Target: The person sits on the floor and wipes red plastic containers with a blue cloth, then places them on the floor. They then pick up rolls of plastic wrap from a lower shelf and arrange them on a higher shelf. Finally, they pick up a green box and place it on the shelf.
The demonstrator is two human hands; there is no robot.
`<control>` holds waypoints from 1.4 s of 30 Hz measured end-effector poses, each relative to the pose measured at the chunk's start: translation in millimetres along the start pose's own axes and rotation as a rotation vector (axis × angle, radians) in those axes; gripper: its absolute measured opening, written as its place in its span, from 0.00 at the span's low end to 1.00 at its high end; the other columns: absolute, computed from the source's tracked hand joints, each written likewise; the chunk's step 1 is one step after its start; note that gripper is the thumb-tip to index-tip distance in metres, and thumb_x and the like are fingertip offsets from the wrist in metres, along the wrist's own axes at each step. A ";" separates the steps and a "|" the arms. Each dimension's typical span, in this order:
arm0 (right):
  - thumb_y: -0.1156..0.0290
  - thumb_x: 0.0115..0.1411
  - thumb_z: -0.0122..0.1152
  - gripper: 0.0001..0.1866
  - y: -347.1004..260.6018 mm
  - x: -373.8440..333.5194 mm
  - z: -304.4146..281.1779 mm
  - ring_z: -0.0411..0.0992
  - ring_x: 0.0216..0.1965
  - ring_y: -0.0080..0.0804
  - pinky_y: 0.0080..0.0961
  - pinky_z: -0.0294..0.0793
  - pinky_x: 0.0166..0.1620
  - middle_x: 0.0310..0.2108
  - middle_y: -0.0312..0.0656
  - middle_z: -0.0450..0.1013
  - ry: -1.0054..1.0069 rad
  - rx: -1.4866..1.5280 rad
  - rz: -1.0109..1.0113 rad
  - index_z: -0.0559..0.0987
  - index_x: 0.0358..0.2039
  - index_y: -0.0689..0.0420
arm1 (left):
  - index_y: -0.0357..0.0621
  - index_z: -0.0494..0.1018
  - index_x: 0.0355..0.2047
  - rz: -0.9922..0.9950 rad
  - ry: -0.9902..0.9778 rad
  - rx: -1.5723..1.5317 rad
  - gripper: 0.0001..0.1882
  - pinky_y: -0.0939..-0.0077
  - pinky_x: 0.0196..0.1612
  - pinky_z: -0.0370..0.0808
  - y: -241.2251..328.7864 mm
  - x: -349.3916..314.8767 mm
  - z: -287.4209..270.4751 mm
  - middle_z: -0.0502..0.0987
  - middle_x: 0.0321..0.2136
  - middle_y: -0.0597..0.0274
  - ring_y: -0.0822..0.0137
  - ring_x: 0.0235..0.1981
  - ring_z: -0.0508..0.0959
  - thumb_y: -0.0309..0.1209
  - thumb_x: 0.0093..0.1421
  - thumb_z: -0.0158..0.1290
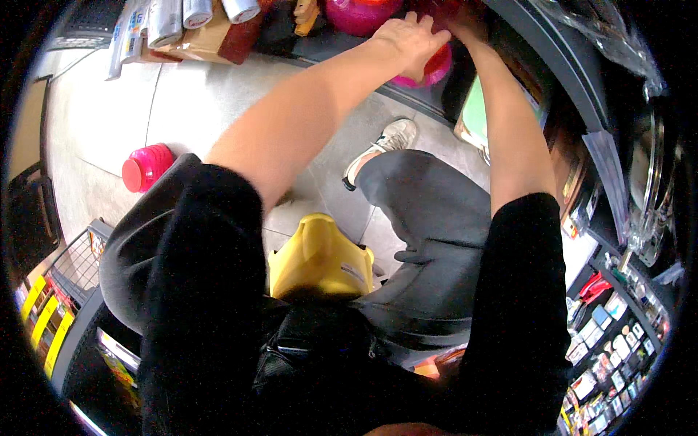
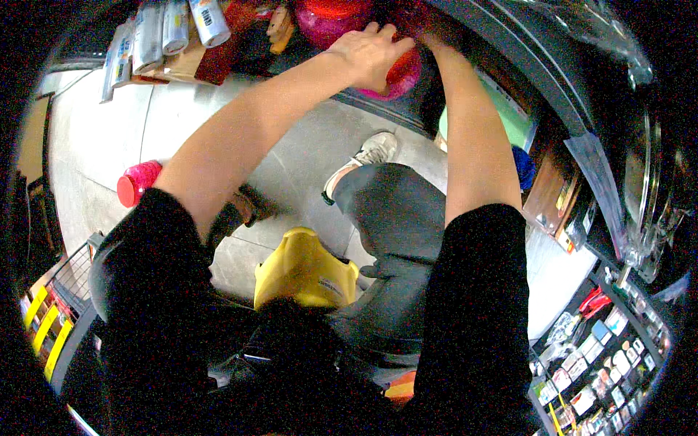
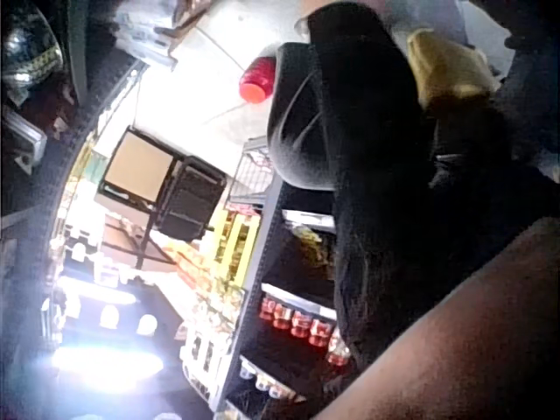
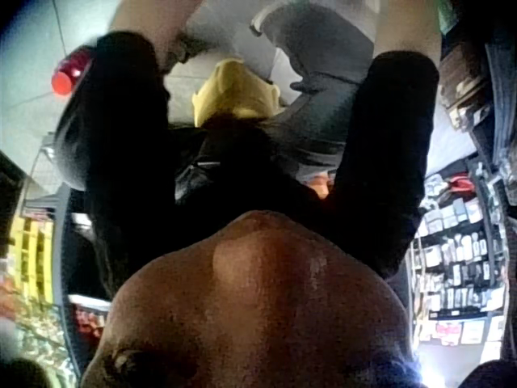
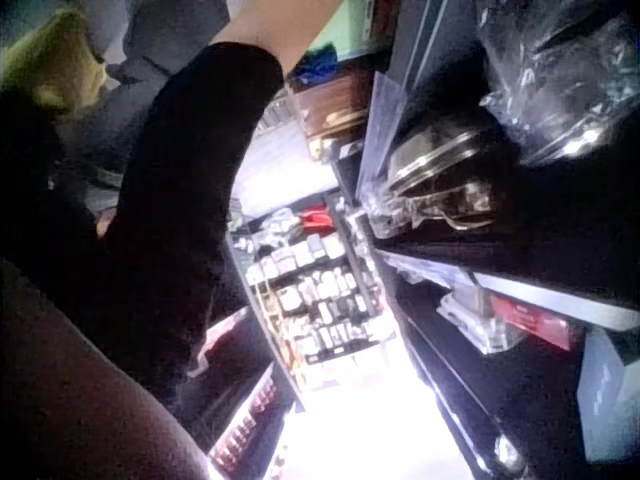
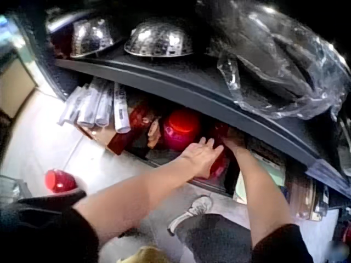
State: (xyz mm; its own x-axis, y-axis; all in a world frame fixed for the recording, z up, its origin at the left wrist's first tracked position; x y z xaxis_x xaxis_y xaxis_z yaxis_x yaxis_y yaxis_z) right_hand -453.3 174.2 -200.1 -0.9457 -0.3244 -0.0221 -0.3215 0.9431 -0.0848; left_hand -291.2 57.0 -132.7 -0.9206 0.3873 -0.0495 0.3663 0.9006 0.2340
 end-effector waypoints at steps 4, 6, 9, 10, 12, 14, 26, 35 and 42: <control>0.41 0.57 0.48 0.38 -5.0 -7.8 -18.1 0.55 0.63 0.50 0.38 0.53 0.65 0.61 0.55 0.58 -0.024 0.085 0.050 0.63 0.61 0.52 | 0.39 0.56 0.60 -0.018 0.259 -0.078 0.45 0.56 0.58 0.68 -4.5 8.8 26.5 0.62 0.55 0.39 0.41 0.55 0.66 0.39 0.45 0.63; 0.39 0.57 0.47 0.38 -8.4 -25.5 -34.5 0.55 0.63 0.49 0.38 0.53 0.65 0.62 0.55 0.58 -0.095 0.140 0.109 0.63 0.61 0.51 | 0.34 0.54 0.60 0.052 0.288 -0.166 0.43 0.56 0.61 0.63 -4.1 -8.6 29.5 0.59 0.58 0.38 0.41 0.58 0.62 0.39 0.48 0.62; 0.32 0.53 0.48 0.44 -22.2 -59.1 -20.4 0.73 0.47 0.55 0.45 0.71 0.52 0.41 0.54 0.76 -0.197 0.121 -0.033 0.65 0.59 0.55 | 0.37 0.54 0.60 0.211 0.045 -0.097 0.41 0.57 0.62 0.62 -19.4 -70.2 12.3 0.58 0.59 0.42 0.46 0.60 0.61 0.38 0.50 0.60; 0.26 0.52 0.42 0.50 -52.1 -85.3 -33.1 0.71 0.49 0.56 0.45 0.70 0.53 0.47 0.58 0.72 -0.202 0.151 -0.210 0.63 0.60 0.58 | 0.38 0.55 0.60 0.212 -0.064 -0.042 0.40 0.58 0.62 0.62 -35.0 -107.9 8.0 0.58 0.60 0.44 0.48 0.61 0.61 0.38 0.51 0.60; 0.29 0.47 0.53 0.54 -55.1 -108.3 -26.3 0.68 0.53 0.57 0.44 0.68 0.55 0.57 0.62 0.60 0.020 -0.047 -0.247 0.58 0.62 0.60 | 0.40 0.63 0.55 0.255 -0.383 0.039 0.32 0.60 0.60 0.64 -69.7 -157.0 9.2 0.64 0.56 0.49 0.51 0.58 0.64 0.38 0.52 0.59; 0.32 0.45 0.59 0.55 -50.2 -110.5 -19.8 0.67 0.53 0.56 0.44 0.68 0.56 0.59 0.62 0.58 0.146 -0.071 -0.266 0.57 0.63 0.59 | 0.39 0.66 0.52 0.125 -0.640 0.042 0.28 0.61 0.58 0.66 -98.6 -198.4 -23.0 0.70 0.50 0.49 0.52 0.54 0.69 0.38 0.53 0.58; 0.58 0.42 0.74 0.50 -19.6 -55.2 1.2 0.56 0.64 0.40 0.33 0.53 0.65 0.63 0.43 0.60 -0.263 0.372 -0.290 0.58 0.64 0.52 | 0.46 0.49 0.65 -0.980 -0.274 0.193 0.53 0.47 0.62 0.58 -274.0 -521.2 36.8 0.51 0.64 0.42 0.45 0.64 0.54 0.47 0.44 0.66; 0.61 0.37 0.75 0.64 0.4 -31.8 7.7 0.41 0.69 0.49 0.39 0.44 0.68 0.68 0.50 0.45 -0.270 0.193 -0.286 0.41 0.69 0.46 | 0.31 0.47 0.63 -1.432 0.256 -0.170 0.67 0.58 0.61 0.62 -315.9 -618.4 106.1 0.56 0.60 0.32 0.40 0.60 0.60 0.57 0.32 0.69; 0.56 0.51 0.65 0.52 -106.7 -84.7 -47.4 0.52 0.65 0.47 0.44 0.55 0.63 0.67 0.52 0.48 -0.326 -0.454 0.039 0.43 0.68 0.50 | 0.34 0.55 0.58 -1.549 0.137 -0.236 0.57 0.57 0.53 0.70 -322.9 -603.6 96.5 0.67 0.51 0.31 0.43 0.54 0.70 0.53 0.34 0.69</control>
State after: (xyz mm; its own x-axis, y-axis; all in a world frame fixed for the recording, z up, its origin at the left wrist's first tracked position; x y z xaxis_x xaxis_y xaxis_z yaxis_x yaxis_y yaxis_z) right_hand -341.2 104.5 -142.0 -0.9167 -0.2263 -0.3293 -0.3430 0.8684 0.3580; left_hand 159.3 -448.5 -272.1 -0.3759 -0.8790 -0.2935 -0.9246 0.3344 0.1826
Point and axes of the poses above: each hand's wrist, its own x-axis towards the middle knuckle, its own z-axis out of the palm, y = z × x, the point moved 3 cm from there along x, towards the middle knuckle
